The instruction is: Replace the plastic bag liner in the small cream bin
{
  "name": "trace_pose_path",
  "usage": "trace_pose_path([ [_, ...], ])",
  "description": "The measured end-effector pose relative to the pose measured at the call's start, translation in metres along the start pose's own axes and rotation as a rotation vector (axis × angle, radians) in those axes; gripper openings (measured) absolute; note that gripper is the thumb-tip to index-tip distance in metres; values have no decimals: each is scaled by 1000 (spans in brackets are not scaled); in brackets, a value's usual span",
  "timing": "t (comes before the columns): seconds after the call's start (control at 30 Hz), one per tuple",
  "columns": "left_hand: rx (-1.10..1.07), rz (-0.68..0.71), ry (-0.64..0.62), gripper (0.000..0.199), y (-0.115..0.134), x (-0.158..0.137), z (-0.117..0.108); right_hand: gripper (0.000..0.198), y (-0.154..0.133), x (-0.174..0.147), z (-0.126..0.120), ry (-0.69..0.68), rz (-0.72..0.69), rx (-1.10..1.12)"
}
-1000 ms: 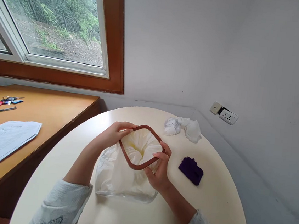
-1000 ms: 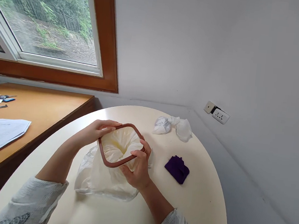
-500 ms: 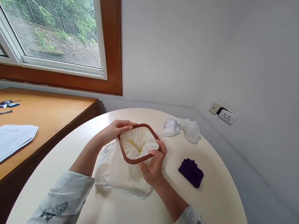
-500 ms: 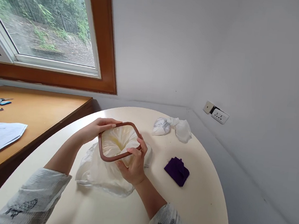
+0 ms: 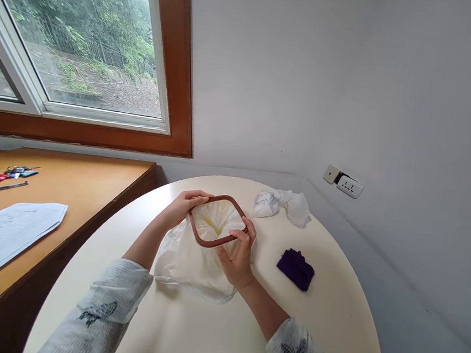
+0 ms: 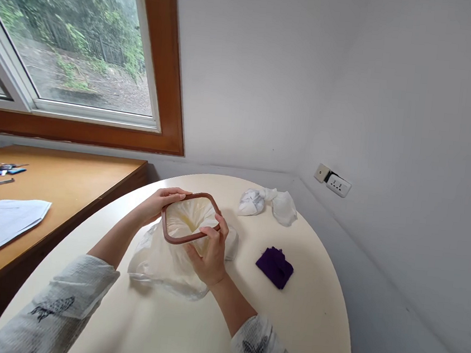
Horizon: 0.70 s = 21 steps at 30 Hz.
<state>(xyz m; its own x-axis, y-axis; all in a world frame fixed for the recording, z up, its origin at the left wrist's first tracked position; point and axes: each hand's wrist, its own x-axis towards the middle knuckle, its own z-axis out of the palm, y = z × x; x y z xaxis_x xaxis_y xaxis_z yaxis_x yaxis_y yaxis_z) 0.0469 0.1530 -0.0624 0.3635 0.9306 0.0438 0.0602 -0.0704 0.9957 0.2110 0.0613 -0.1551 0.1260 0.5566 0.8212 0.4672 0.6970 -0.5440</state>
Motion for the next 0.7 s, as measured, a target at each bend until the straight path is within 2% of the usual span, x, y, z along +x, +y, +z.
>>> trace_pose_path([
  [0.1,61,28,96,38,-2,0,1,32,-8,2,-7,-40,47,-21],
  [0.23,105,131,325,36,-8,-1,0,34,-20,6,-18,-154,106,-56],
  [0.3,115,180,433,35,-15,-4,-1,39,-25,7,-25,-211,101,-76],
  [0.4,114,207,514,37,-27,-15,-2,51,-27,7,-39,-260,59,-100],
  [0.5,92,215,544,42,-39,-37,-2,54,-21,5,-52,-244,66,-90],
  [0.57,87,211,536,47,-47,-55,0,52,-11,1,-59,-223,159,-60],
  [0.63,103,175,455,53,-56,-71,2,50,1,-5,-62,-236,287,-19],
  [0.7,140,119,318,65,-64,-84,6,52,12,-12,-61,-287,377,22],
])
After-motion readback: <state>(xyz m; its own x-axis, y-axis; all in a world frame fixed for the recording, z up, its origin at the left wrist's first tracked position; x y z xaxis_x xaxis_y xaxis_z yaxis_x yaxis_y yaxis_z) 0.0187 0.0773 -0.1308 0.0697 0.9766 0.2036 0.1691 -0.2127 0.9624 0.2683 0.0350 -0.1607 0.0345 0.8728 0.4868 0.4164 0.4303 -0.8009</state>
